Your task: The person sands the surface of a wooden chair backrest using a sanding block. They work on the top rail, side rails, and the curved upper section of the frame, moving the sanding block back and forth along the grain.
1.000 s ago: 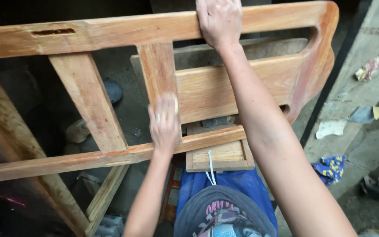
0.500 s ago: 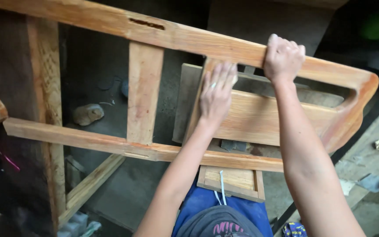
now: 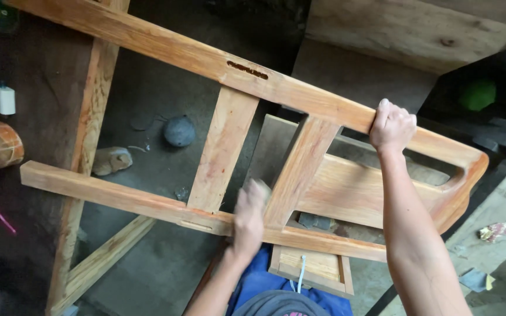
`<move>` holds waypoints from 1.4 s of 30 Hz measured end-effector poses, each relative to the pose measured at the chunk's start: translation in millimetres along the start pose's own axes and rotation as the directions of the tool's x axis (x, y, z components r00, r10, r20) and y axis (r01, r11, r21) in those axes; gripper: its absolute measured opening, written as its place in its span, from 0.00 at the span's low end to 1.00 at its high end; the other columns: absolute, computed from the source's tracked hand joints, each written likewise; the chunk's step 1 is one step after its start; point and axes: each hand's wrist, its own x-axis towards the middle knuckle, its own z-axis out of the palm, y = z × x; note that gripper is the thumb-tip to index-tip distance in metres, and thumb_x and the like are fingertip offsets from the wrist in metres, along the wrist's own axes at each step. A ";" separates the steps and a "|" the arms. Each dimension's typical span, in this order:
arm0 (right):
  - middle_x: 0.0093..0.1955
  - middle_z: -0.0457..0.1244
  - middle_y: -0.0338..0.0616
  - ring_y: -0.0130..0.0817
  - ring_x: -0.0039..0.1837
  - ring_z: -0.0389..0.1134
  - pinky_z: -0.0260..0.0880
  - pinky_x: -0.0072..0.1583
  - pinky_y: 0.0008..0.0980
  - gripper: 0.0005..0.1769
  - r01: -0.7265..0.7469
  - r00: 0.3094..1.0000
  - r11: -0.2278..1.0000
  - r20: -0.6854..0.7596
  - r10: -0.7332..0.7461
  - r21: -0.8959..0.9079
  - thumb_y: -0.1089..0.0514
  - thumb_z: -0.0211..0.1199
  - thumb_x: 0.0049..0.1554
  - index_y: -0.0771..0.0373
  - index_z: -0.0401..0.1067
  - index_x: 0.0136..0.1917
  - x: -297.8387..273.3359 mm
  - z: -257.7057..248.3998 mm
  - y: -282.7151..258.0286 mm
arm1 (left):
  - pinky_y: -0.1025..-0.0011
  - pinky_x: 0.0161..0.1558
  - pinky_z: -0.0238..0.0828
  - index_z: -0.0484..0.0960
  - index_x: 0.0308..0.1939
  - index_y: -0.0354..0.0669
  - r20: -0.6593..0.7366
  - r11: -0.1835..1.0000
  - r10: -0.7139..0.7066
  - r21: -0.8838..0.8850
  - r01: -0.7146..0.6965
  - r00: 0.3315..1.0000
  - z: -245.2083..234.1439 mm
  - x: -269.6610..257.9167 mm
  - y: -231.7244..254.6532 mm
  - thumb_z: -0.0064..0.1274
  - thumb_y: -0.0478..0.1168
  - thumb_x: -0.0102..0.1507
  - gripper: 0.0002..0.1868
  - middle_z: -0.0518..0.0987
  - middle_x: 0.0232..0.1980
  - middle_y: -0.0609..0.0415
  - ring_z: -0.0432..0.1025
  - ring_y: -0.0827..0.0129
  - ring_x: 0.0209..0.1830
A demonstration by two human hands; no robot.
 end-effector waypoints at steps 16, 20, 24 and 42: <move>0.29 0.58 0.55 0.55 0.32 0.58 0.48 0.34 0.44 0.20 -0.009 0.999 0.997 0.051 0.013 -0.082 0.53 0.32 0.58 0.61 0.50 0.27 0.4 3.8 -4.2 | 0.53 0.69 0.31 0.57 0.59 0.35 -0.322 0.996 0.086 0.016 -0.085 0.943 10.3 199.4 -135.5 0.39 0.12 0.56 0.30 0.53 0.63 0.44 0.49 0.57 0.66; 0.29 0.57 0.56 0.55 0.32 0.56 0.47 0.34 0.44 0.22 -0.051 0.993 0.994 0.097 0.060 -0.094 0.52 0.29 0.57 0.63 0.52 0.28 1.0 7.7 -2.0 | 0.52 0.57 0.52 0.68 0.51 0.33 -0.163 0.941 0.292 0.228 -0.252 0.942 -54.6 218.7 -148.1 0.37 0.22 0.55 0.20 0.68 0.53 0.45 0.62 0.58 0.56; 0.29 0.57 0.54 0.53 0.32 0.57 0.46 0.34 0.44 0.23 -0.084 0.994 0.995 0.064 0.088 -0.055 0.51 0.29 0.57 0.63 0.54 0.27 -1.7 7.4 -0.8 | 0.45 0.62 0.38 0.58 0.60 0.40 -0.164 0.937 0.060 0.350 0.002 0.985 -78.6 238.8 -217.6 0.41 0.18 0.58 0.28 0.54 0.63 0.47 0.51 0.53 0.65; 0.25 0.53 0.49 0.49 0.30 0.54 0.47 0.35 0.39 0.19 -0.038 0.998 0.999 0.043 0.040 -0.038 0.54 0.29 0.56 0.61 0.50 0.27 -2.8 10.0 2.2 | 0.56 0.60 0.32 0.62 0.57 0.34 -0.194 0.931 -0.064 0.340 0.129 0.979 -112.2 254.9 -215.7 0.33 0.20 0.59 0.22 0.62 0.57 0.31 0.49 0.43 0.60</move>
